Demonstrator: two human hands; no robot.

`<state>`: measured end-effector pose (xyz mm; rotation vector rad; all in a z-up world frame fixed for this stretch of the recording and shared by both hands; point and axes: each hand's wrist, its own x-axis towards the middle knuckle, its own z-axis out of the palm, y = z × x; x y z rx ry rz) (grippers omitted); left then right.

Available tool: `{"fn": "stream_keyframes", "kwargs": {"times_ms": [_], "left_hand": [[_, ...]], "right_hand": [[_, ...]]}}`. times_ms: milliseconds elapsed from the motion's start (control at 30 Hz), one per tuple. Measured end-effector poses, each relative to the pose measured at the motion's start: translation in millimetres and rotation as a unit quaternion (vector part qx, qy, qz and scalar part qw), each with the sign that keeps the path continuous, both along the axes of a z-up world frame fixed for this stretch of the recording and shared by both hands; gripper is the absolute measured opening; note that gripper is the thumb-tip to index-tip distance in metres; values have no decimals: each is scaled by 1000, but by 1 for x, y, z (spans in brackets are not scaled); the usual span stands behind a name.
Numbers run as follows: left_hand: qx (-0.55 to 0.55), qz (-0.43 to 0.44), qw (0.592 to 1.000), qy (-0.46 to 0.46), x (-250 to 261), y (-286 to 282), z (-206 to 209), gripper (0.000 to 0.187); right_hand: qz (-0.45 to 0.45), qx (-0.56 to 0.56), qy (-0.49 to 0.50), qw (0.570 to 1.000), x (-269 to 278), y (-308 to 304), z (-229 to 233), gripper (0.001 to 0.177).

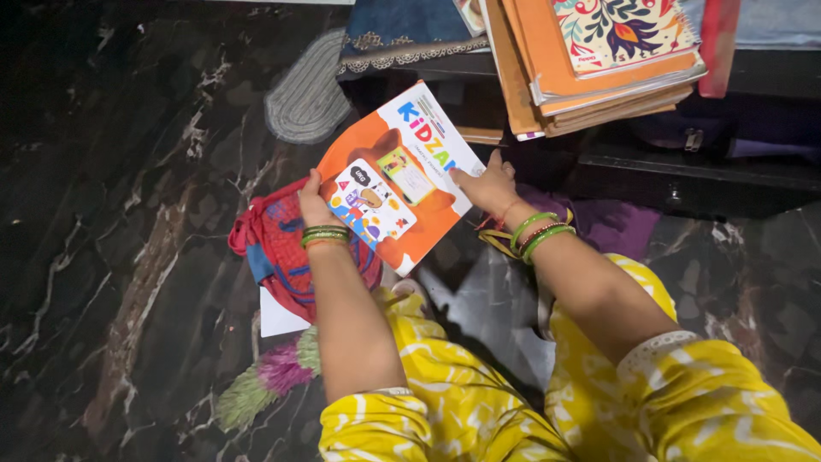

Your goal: The person organizes notebooks and books by stacking them on a low shelf, then uses a duster to clean the area before placing another notebook inside the shelf.

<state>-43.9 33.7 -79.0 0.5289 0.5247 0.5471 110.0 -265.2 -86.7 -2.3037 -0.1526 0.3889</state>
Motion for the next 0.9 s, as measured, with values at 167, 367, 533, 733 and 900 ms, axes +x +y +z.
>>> {"fn": "stream_keyframes", "kwargs": {"times_ms": [167, 367, 533, 733, 900], "left_hand": [[21, -66, 997, -21, 2, 10, -14, 47], [52, -89, 993, -62, -5, 15, 4, 53], [-98, -106, 981, -133, -10, -19, 46, 66], [-34, -119, 990, -61, 17, -21, -11, 51], [15, -202, 956, 213, 67, -18, -76, 33]], "right_hand": [[25, 81, 97, 992, 15, -12, 19, 108], [94, 206, 242, 943, 32, -28, 43, 52], [35, 268, 212, 939, 62, -21, -29, 44], [-88, 218, 176, 956, 70, -27, -55, 41], [-176, 183, 167, 953, 91, -31, -76, 39]]}}
